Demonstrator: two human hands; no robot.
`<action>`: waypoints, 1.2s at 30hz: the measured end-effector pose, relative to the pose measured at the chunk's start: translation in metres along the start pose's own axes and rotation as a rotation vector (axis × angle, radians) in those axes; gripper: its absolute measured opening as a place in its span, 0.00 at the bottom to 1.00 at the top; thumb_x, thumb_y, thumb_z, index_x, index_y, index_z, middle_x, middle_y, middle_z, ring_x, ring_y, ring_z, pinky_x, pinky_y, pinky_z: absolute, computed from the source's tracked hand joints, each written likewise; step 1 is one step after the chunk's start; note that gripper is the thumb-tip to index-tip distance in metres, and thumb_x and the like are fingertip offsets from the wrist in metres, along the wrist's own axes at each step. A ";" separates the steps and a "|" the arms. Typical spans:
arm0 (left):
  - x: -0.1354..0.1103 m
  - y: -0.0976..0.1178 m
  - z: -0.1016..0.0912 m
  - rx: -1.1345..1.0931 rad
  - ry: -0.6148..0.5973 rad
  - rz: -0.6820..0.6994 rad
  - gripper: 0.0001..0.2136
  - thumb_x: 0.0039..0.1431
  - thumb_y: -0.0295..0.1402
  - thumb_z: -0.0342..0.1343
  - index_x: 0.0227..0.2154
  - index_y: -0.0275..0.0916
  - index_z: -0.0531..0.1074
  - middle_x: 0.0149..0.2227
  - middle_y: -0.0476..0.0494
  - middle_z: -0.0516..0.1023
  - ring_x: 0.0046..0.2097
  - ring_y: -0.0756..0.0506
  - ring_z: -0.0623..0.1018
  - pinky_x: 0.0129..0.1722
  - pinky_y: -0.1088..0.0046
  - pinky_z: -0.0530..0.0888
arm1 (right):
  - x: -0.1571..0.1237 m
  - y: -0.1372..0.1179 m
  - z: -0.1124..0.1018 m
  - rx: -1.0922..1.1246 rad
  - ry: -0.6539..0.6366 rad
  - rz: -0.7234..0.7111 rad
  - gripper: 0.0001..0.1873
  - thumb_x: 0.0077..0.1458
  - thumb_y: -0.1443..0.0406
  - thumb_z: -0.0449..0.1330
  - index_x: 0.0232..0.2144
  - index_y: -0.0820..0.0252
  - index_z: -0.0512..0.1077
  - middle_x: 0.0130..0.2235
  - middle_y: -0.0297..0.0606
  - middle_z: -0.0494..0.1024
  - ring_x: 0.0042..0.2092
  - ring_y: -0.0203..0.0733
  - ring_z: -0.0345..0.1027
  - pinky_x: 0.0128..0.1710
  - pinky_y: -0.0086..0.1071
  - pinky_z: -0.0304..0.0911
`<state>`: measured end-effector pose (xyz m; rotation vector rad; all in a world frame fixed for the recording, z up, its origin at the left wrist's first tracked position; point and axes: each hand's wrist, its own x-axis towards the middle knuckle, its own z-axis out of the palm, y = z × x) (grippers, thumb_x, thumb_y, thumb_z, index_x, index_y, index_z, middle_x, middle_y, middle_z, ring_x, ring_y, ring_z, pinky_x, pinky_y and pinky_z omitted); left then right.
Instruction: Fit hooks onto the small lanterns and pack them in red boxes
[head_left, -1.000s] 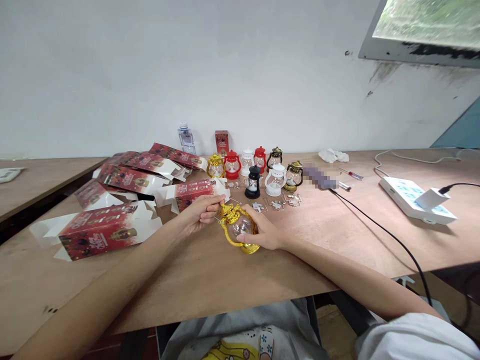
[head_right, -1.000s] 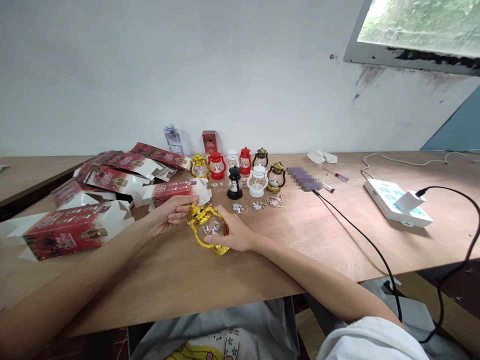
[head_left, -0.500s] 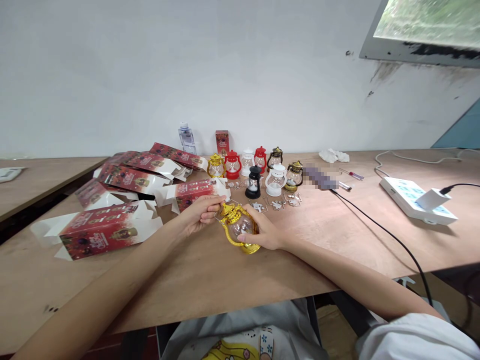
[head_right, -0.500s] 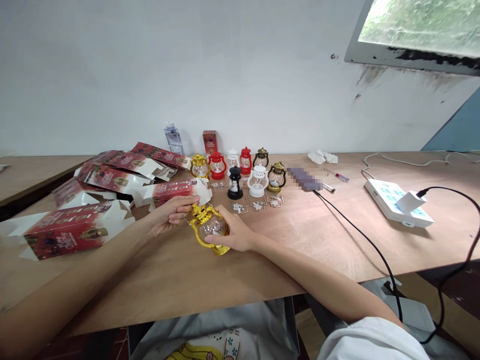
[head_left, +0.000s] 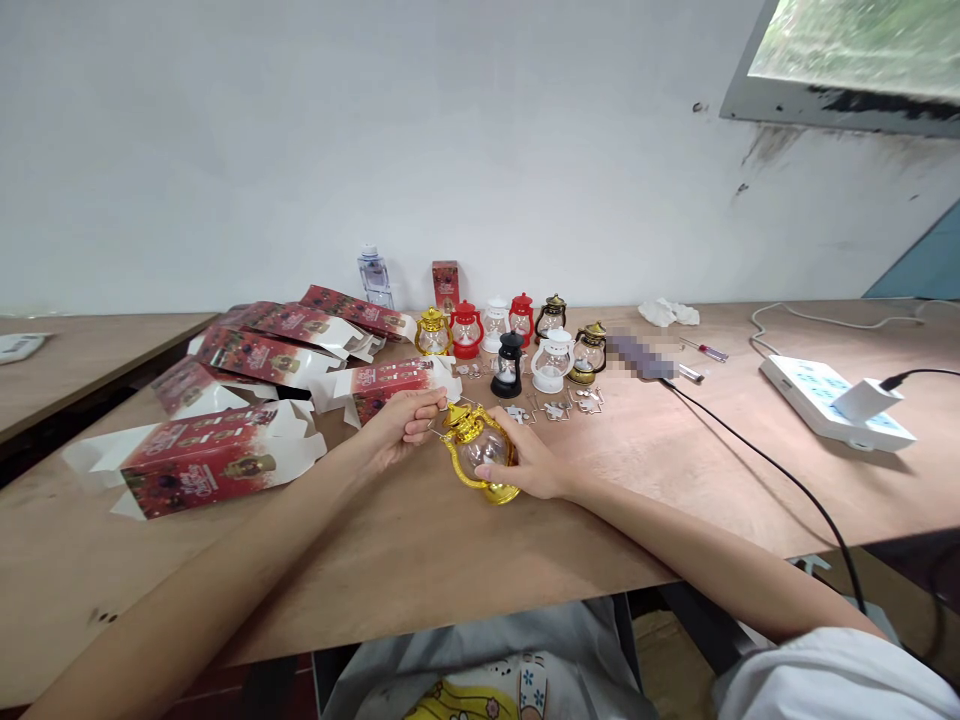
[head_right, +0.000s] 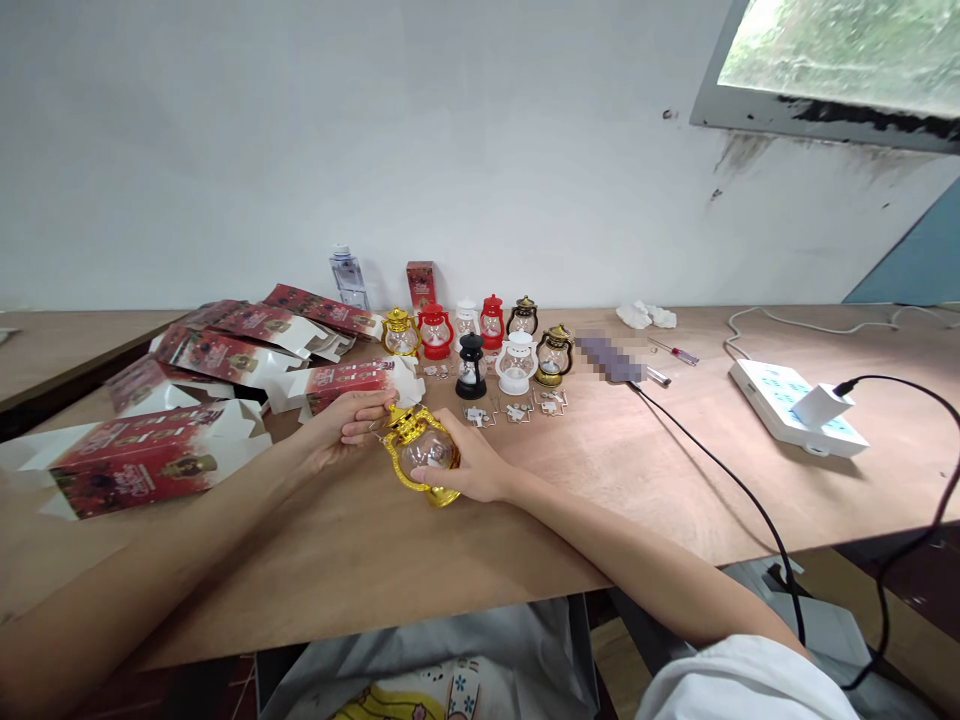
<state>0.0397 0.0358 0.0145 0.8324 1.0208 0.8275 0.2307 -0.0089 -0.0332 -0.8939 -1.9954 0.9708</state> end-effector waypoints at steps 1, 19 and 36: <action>0.000 -0.001 0.000 -0.011 0.004 0.000 0.15 0.65 0.26 0.45 0.22 0.33 0.64 0.12 0.61 0.53 0.09 0.62 0.50 0.08 0.89 0.47 | 0.000 0.001 0.000 0.000 0.002 0.001 0.25 0.48 0.52 0.62 0.44 0.57 0.62 0.39 0.37 0.71 0.40 0.43 0.65 0.40 0.35 0.60; 0.007 -0.005 -0.003 -0.110 -0.045 -0.041 0.17 0.66 0.24 0.43 0.19 0.36 0.58 0.11 0.61 0.52 0.08 0.61 0.49 0.06 0.88 0.46 | 0.000 0.005 -0.001 0.177 -0.065 0.006 0.24 0.50 0.55 0.63 0.46 0.58 0.62 0.41 0.35 0.68 0.42 0.41 0.61 0.44 0.34 0.57; -0.003 0.014 -0.007 0.062 -0.053 -0.004 0.17 0.65 0.27 0.43 0.20 0.32 0.64 0.10 0.60 0.49 0.09 0.60 0.47 0.08 0.88 0.47 | 0.008 0.001 0.001 0.429 -0.070 -0.018 0.27 0.42 0.52 0.67 0.41 0.57 0.65 0.37 0.31 0.65 0.37 0.35 0.60 0.38 0.29 0.57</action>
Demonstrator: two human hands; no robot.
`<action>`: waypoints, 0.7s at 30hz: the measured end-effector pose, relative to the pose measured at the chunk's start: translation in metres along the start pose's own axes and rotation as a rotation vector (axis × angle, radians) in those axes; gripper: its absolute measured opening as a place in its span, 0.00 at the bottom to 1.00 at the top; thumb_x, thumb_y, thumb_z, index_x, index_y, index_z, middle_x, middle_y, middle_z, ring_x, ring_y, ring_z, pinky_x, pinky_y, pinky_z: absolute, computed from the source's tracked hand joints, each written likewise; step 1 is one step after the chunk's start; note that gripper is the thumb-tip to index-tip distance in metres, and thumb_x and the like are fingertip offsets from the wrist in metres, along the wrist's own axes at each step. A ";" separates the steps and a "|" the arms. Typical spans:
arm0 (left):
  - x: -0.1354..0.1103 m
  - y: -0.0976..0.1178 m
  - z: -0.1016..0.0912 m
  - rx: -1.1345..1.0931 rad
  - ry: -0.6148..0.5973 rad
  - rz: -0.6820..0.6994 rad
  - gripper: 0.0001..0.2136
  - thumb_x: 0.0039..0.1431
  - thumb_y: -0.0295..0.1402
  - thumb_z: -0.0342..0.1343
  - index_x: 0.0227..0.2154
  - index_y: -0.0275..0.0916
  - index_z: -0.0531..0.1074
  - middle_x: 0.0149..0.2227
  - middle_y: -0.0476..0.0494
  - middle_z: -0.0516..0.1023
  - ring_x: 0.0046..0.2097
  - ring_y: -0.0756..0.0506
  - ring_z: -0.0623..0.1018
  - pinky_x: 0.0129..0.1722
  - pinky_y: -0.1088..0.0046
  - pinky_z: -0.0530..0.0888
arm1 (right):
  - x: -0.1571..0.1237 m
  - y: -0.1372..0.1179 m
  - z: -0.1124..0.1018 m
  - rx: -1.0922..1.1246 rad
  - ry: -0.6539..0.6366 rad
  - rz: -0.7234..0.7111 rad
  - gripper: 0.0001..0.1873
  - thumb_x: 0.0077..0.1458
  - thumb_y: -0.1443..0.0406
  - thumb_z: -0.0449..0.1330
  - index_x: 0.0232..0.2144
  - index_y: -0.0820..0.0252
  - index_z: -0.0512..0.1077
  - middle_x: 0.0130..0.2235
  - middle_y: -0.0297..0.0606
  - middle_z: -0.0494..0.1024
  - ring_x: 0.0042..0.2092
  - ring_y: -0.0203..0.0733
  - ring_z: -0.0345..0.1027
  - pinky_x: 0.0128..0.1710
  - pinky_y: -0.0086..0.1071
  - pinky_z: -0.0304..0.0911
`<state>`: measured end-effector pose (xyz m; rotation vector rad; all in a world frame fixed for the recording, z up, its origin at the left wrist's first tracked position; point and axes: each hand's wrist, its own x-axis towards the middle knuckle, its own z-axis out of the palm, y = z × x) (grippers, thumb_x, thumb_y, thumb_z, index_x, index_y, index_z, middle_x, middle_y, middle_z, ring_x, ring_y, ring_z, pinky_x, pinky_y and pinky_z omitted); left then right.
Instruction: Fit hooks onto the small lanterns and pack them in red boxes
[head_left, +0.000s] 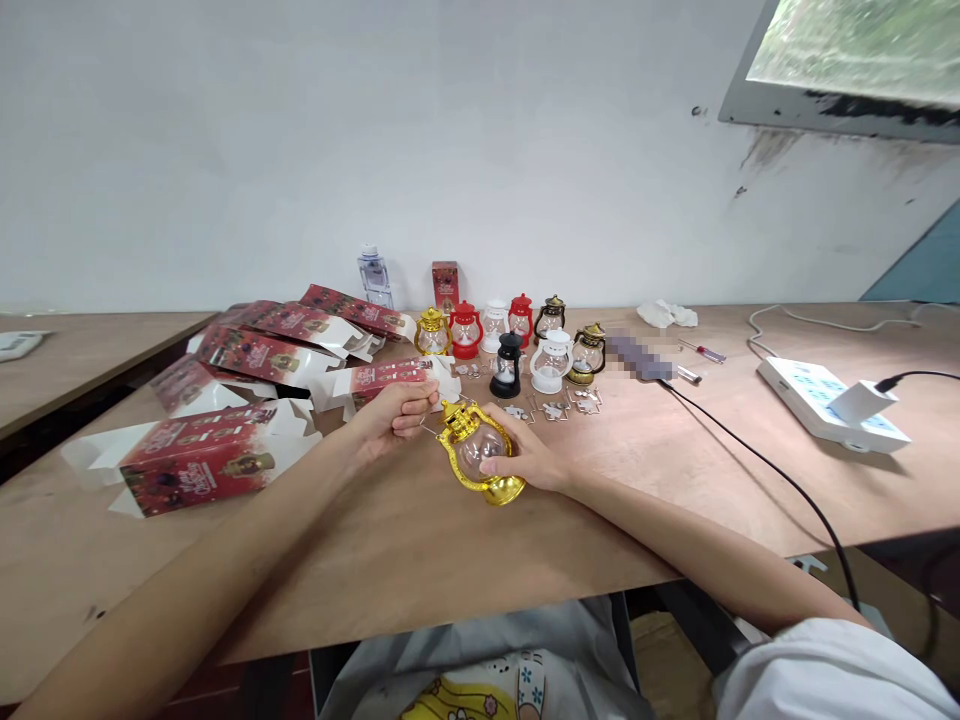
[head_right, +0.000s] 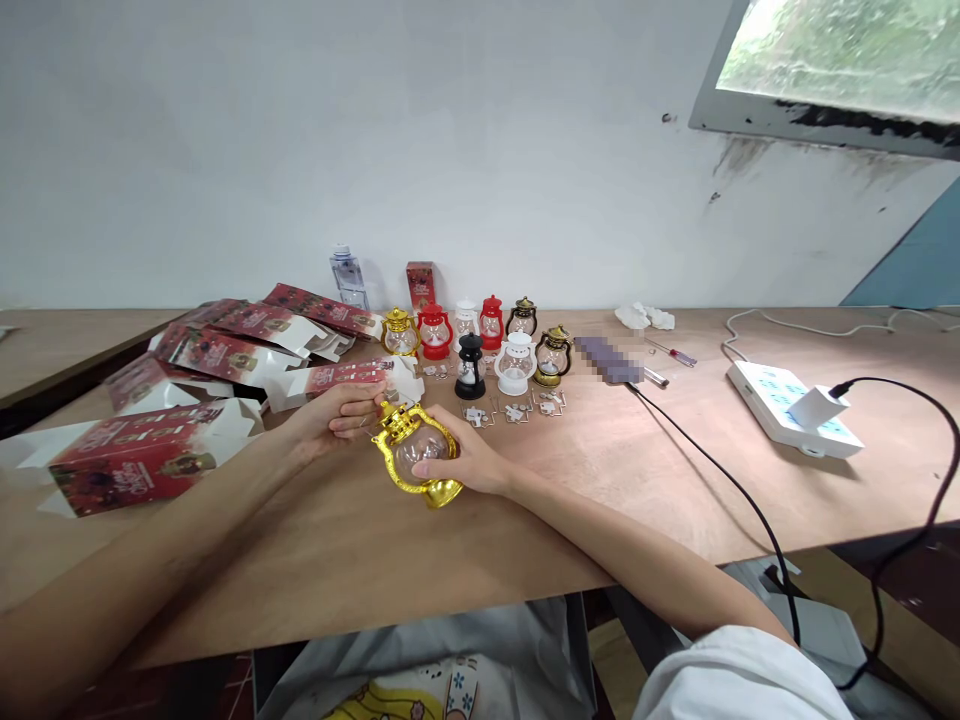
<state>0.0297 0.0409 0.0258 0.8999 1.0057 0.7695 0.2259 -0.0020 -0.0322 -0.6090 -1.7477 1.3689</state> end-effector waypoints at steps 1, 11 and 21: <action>0.002 -0.002 0.000 0.008 0.002 -0.010 0.16 0.65 0.28 0.44 0.20 0.33 0.64 0.10 0.60 0.49 0.09 0.60 0.47 0.08 0.87 0.46 | 0.000 0.001 0.000 -0.021 0.001 -0.009 0.27 0.42 0.52 0.67 0.41 0.57 0.65 0.37 0.31 0.65 0.37 0.36 0.60 0.38 0.29 0.57; 0.015 -0.035 0.004 0.094 0.025 0.128 0.17 0.50 0.36 0.62 0.18 0.35 0.60 0.10 0.60 0.52 0.13 0.59 0.50 0.13 0.85 0.47 | -0.008 0.001 0.002 -0.144 -0.020 0.051 0.26 0.44 0.51 0.66 0.39 0.57 0.63 0.35 0.31 0.64 0.35 0.35 0.58 0.35 0.29 0.55; -0.007 0.000 -0.005 0.293 0.051 0.655 0.15 0.51 0.43 0.61 0.20 0.36 0.73 0.19 0.51 0.66 0.23 0.54 0.66 0.26 0.78 0.67 | -0.005 0.004 0.004 -0.272 0.074 0.092 0.24 0.47 0.57 0.66 0.44 0.56 0.63 0.40 0.32 0.70 0.41 0.39 0.64 0.41 0.32 0.59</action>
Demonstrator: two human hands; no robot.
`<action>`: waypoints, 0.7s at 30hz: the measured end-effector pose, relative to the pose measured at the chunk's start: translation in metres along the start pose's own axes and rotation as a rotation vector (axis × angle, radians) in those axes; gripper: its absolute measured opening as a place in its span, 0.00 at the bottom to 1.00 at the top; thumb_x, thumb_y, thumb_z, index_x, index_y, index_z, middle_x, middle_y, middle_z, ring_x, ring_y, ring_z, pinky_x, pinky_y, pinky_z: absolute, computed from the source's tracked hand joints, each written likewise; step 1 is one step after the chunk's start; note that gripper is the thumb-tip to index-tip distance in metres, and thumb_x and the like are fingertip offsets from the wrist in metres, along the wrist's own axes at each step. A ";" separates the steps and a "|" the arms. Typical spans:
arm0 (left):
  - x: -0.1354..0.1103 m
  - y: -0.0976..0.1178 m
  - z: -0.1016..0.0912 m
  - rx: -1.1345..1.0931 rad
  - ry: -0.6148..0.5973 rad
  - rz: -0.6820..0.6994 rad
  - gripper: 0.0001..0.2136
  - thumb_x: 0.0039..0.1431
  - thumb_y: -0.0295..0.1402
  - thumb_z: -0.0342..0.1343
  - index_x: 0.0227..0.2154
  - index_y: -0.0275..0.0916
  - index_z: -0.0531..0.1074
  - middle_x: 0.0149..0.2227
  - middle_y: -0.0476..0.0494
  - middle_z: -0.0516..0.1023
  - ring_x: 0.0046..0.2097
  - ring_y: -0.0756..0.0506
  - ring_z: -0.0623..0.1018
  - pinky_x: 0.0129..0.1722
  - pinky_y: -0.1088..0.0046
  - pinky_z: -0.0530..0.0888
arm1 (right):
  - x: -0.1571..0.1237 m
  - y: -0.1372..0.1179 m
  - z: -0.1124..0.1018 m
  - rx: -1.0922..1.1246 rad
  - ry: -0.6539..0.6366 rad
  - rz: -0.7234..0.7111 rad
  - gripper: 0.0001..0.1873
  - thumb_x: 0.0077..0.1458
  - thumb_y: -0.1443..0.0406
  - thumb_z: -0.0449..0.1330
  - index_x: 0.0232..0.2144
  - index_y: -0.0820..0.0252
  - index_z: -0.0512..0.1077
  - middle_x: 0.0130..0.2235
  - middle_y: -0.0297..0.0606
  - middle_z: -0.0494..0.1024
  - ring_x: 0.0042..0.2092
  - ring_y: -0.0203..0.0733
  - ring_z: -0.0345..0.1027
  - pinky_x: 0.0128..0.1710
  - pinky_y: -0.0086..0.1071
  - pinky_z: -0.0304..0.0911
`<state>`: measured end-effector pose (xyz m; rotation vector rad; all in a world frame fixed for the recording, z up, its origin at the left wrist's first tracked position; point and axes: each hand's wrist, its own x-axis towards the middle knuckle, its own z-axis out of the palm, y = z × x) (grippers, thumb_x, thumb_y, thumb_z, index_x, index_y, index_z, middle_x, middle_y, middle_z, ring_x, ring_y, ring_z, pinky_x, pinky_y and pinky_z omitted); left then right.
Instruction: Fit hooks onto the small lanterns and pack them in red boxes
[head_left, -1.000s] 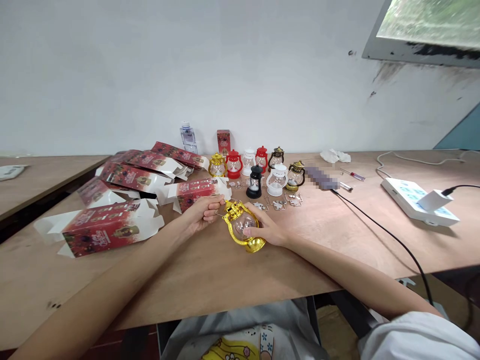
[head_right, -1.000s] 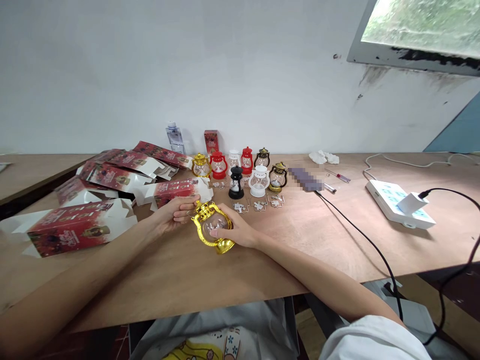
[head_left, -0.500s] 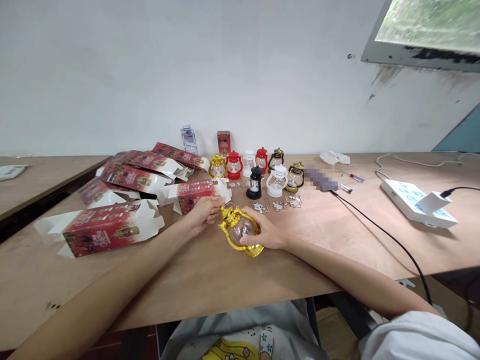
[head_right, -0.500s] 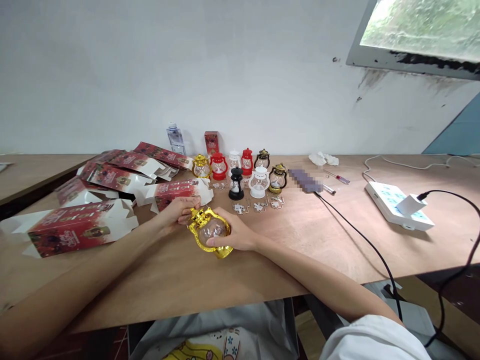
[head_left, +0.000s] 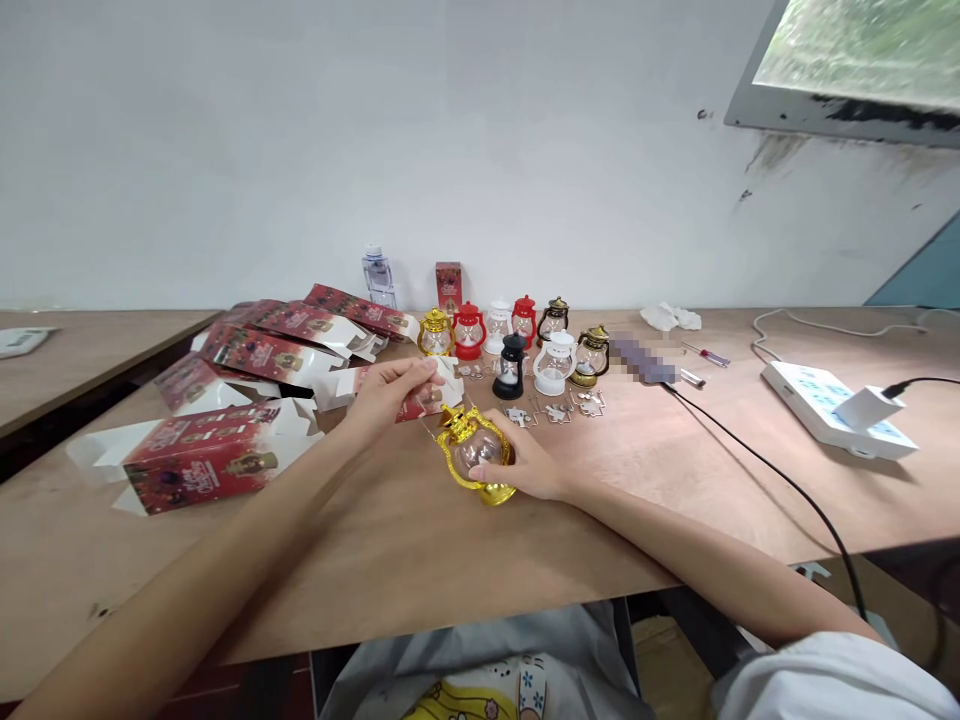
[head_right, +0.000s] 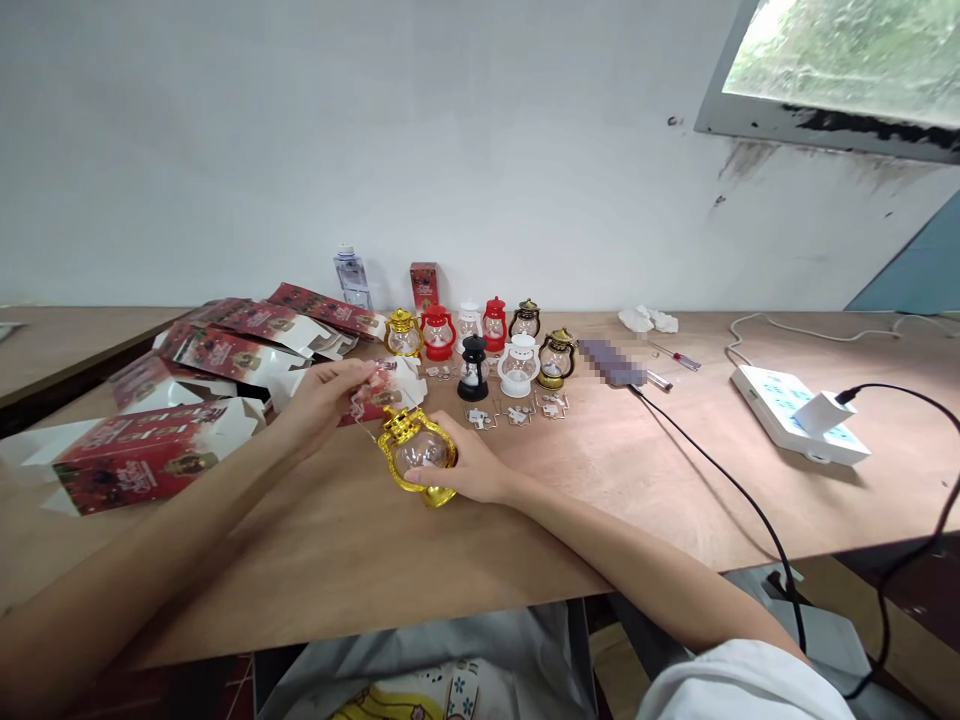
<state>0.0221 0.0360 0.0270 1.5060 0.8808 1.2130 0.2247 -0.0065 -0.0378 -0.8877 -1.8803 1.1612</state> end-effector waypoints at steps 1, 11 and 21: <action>-0.004 0.007 0.001 0.047 -0.036 0.139 0.15 0.51 0.44 0.60 0.20 0.37 0.74 0.23 0.49 0.70 0.28 0.52 0.70 0.31 0.75 0.70 | 0.000 0.001 0.000 0.001 0.036 0.001 0.25 0.47 0.57 0.65 0.46 0.56 0.63 0.42 0.34 0.71 0.42 0.40 0.65 0.43 0.33 0.60; 0.016 -0.026 -0.022 1.074 0.097 0.392 0.20 0.56 0.43 0.52 0.48 0.38 0.68 0.50 0.39 0.74 0.52 0.38 0.70 0.53 0.58 0.62 | 0.005 0.012 0.000 0.036 0.300 -0.065 0.34 0.45 0.66 0.64 0.53 0.55 0.55 0.51 0.41 0.69 0.52 0.44 0.65 0.55 0.41 0.60; 0.025 -0.055 -0.040 1.517 0.008 0.329 0.40 0.47 0.51 0.60 0.58 0.32 0.57 0.54 0.26 0.69 0.55 0.29 0.68 0.55 0.50 0.56 | -0.001 0.012 -0.007 -0.070 0.408 -0.323 0.42 0.39 0.75 0.51 0.58 0.53 0.49 0.62 0.43 0.59 0.63 0.45 0.53 0.61 0.47 0.52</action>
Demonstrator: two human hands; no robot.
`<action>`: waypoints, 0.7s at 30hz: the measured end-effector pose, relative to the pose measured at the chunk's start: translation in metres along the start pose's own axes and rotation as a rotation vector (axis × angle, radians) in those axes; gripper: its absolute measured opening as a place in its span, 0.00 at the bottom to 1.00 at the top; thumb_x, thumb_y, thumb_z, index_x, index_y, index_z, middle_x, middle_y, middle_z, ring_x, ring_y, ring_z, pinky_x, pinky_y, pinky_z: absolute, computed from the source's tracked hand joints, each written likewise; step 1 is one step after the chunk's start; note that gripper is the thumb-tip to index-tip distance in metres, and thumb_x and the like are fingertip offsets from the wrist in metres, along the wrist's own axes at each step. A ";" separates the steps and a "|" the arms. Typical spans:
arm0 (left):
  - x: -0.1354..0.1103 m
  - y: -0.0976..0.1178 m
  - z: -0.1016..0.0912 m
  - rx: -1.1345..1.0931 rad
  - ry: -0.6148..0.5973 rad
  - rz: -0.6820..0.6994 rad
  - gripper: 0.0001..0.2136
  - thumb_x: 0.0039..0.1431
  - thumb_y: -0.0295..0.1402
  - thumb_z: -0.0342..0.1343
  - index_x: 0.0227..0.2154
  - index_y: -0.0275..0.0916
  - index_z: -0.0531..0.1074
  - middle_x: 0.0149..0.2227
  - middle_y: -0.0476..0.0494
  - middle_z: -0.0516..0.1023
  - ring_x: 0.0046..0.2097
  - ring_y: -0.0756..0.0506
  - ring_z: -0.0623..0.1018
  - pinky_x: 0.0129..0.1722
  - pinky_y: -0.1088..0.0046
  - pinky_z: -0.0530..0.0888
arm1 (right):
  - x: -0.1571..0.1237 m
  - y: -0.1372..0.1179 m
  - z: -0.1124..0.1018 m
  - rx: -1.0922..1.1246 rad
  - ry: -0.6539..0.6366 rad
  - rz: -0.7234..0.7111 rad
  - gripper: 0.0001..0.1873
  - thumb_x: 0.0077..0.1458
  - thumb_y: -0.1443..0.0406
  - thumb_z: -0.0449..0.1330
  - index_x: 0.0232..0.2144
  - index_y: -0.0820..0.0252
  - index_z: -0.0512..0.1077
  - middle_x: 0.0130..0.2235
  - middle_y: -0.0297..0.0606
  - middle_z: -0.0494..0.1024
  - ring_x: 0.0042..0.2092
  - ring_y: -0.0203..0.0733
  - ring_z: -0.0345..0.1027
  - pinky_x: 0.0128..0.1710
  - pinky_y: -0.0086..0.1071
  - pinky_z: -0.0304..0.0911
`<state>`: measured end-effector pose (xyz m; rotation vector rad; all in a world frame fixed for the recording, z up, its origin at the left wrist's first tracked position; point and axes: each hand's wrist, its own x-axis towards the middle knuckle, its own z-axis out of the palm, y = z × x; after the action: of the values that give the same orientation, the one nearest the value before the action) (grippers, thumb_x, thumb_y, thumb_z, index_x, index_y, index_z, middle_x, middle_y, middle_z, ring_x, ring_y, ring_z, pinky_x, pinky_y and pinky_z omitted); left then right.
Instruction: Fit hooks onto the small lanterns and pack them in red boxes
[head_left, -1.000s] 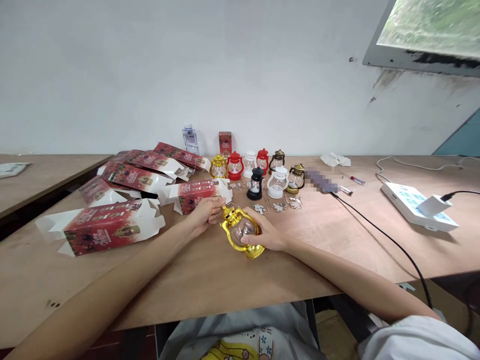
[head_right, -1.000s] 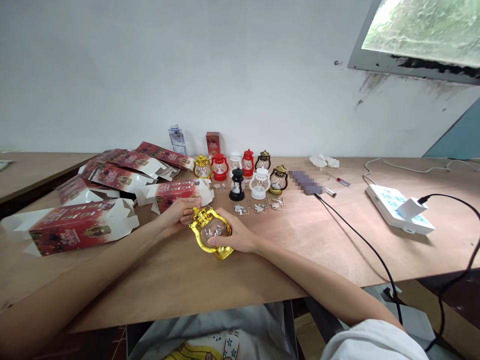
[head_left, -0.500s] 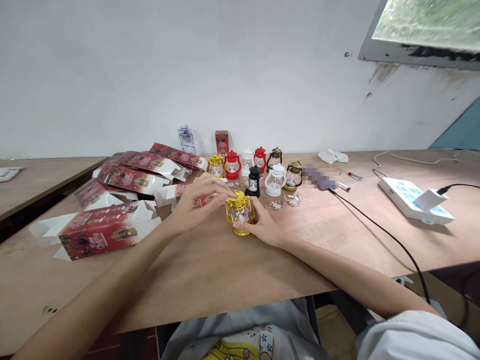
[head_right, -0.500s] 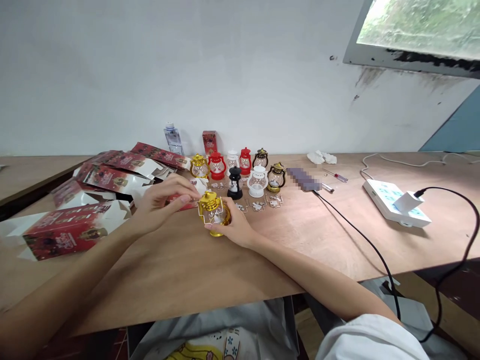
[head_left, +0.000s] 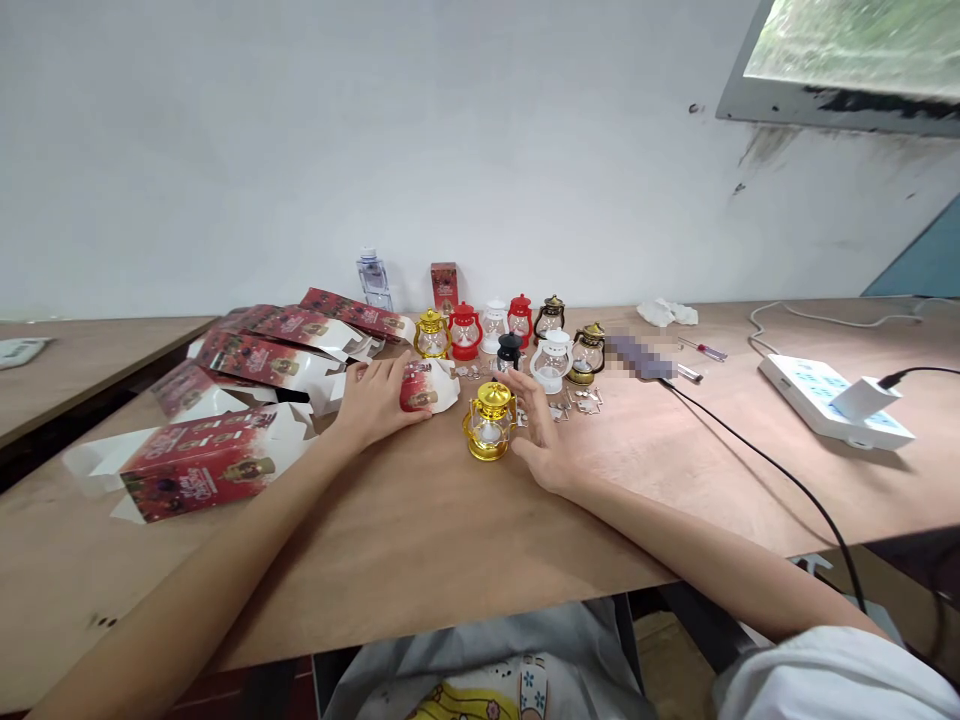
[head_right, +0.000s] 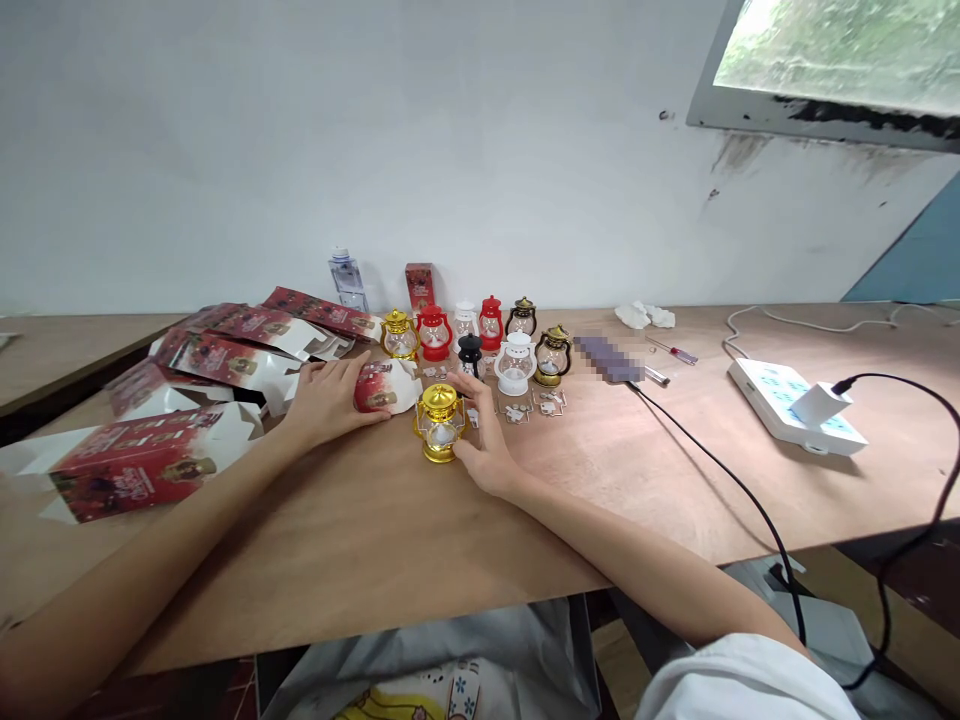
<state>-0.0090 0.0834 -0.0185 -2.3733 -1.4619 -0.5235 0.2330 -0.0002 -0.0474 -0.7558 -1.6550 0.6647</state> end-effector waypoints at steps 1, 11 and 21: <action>0.000 0.000 -0.001 0.014 0.022 -0.004 0.39 0.48 0.51 0.59 0.58 0.32 0.58 0.53 0.27 0.70 0.53 0.29 0.69 0.54 0.51 0.58 | 0.000 0.001 0.000 -0.023 0.025 -0.021 0.41 0.39 0.75 0.51 0.58 0.53 0.50 0.62 0.43 0.59 0.63 0.45 0.54 0.61 0.47 0.53; -0.007 0.003 -0.010 -0.180 0.477 0.059 0.29 0.52 0.43 0.58 0.52 0.32 0.59 0.52 0.28 0.70 0.54 0.32 0.70 0.52 0.54 0.68 | -0.003 -0.014 0.000 -0.540 0.176 -0.429 0.27 0.51 0.71 0.53 0.54 0.54 0.58 0.54 0.45 0.67 0.57 0.50 0.61 0.55 0.49 0.58; -0.042 0.011 -0.010 -0.519 0.551 0.470 0.13 0.46 0.30 0.63 0.26 0.42 0.61 0.54 0.38 0.69 0.58 0.37 0.69 0.59 0.45 0.64 | -0.012 -0.013 0.014 -0.779 -0.029 -0.587 0.30 0.54 0.69 0.54 0.58 0.45 0.58 0.55 0.33 0.72 0.57 0.45 0.62 0.61 0.46 0.49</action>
<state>-0.0180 0.0411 -0.0292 -2.5078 -0.5465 -1.4075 0.2189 -0.0184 -0.0479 -0.7254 -2.0433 -0.4180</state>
